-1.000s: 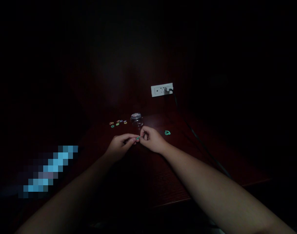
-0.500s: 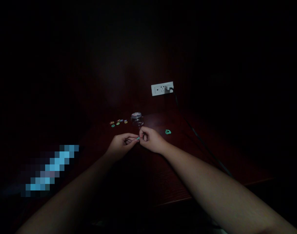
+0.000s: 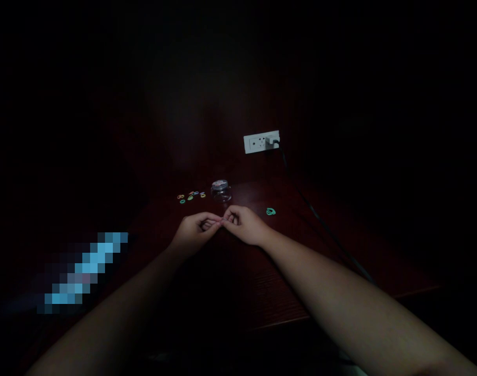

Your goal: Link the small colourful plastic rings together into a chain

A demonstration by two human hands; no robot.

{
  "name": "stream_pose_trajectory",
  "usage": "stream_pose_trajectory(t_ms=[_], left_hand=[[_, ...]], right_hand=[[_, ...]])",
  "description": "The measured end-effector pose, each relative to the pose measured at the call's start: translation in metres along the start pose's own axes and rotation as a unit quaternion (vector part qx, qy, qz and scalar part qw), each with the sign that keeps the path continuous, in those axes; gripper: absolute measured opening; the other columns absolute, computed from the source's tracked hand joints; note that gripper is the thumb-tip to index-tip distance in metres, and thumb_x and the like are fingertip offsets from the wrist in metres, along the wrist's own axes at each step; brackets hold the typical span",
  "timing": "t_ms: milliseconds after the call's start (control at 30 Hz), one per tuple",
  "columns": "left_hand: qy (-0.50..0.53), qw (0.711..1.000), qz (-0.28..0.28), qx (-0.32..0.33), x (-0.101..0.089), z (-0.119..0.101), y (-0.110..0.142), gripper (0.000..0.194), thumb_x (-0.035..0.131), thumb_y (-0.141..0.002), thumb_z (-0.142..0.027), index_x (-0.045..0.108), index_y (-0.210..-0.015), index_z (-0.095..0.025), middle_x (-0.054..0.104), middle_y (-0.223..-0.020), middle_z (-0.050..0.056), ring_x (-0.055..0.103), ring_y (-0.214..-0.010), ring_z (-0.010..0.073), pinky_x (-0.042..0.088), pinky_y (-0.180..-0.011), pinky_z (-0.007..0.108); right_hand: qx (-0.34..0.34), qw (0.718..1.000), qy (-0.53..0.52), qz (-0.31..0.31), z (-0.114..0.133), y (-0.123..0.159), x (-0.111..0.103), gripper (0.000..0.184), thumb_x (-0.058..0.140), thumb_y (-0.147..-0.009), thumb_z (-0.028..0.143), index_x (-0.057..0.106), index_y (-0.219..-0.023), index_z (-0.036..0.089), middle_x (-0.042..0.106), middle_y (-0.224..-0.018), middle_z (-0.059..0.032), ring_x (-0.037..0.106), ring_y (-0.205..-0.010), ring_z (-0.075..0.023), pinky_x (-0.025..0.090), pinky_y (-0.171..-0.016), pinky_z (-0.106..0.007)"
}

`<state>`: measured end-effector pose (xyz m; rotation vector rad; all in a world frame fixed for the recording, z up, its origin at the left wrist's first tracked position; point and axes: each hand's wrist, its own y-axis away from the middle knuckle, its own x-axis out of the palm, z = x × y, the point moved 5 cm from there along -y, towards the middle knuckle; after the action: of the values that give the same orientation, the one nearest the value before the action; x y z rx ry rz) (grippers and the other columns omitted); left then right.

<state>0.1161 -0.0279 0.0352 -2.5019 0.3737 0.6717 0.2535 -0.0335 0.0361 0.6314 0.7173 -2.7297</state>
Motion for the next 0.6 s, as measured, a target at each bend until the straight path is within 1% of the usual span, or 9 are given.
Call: stream_pose_trajectory(t_ms=[200, 400, 600], left_hand=[[0.005, 1.0, -0.013, -0.011, -0.0016, 0.0012, -0.0005, 0.024, 0.06, -0.073, -0.03, 0.065, -0.089, -0.012, 0.068, -0.078, 0.007, 0.063, -0.069, 0.0128, 0.051, -0.062, 0.022], [0.022, 1.0, 0.013, -0.018, 0.0011, 0.0014, 0.0005, 0.026, 0.061, -0.073, -0.031, 0.064, -0.091, -0.013, 0.068, -0.078, 0.006, 0.062, -0.066, 0.0115, 0.049, -0.059, 0.02], [0.01, 1.0, 0.006, -0.027, -0.0005, 0.0047, -0.0003, 0.025, 0.061, -0.072, -0.032, 0.064, -0.087, -0.013, 0.066, -0.074, 0.005, 0.059, -0.062, 0.0104, 0.047, -0.056, 0.019]], right_hand=[[-0.002, 1.0, 0.0, -0.006, 0.0004, 0.0001, -0.0002, 0.013, 0.055, -0.075, 0.025, 0.055, -0.075, 0.013, 0.048, -0.058, 0.0024, 0.04, -0.051, -0.0068, 0.03, -0.046, -0.019], [-0.002, 1.0, 0.003, -0.011, 0.0008, -0.0002, -0.0018, 0.009, 0.054, -0.074, 0.022, 0.055, -0.075, 0.013, 0.047, -0.058, 0.0031, 0.039, -0.05, -0.0066, 0.029, -0.046, -0.019], [-0.005, 1.0, 0.016, -0.016, 0.0011, 0.0003, -0.002, 0.01, 0.054, -0.075, 0.023, 0.055, -0.073, 0.013, 0.044, -0.054, 0.0045, 0.038, -0.048, -0.0067, 0.027, -0.045, -0.019]])
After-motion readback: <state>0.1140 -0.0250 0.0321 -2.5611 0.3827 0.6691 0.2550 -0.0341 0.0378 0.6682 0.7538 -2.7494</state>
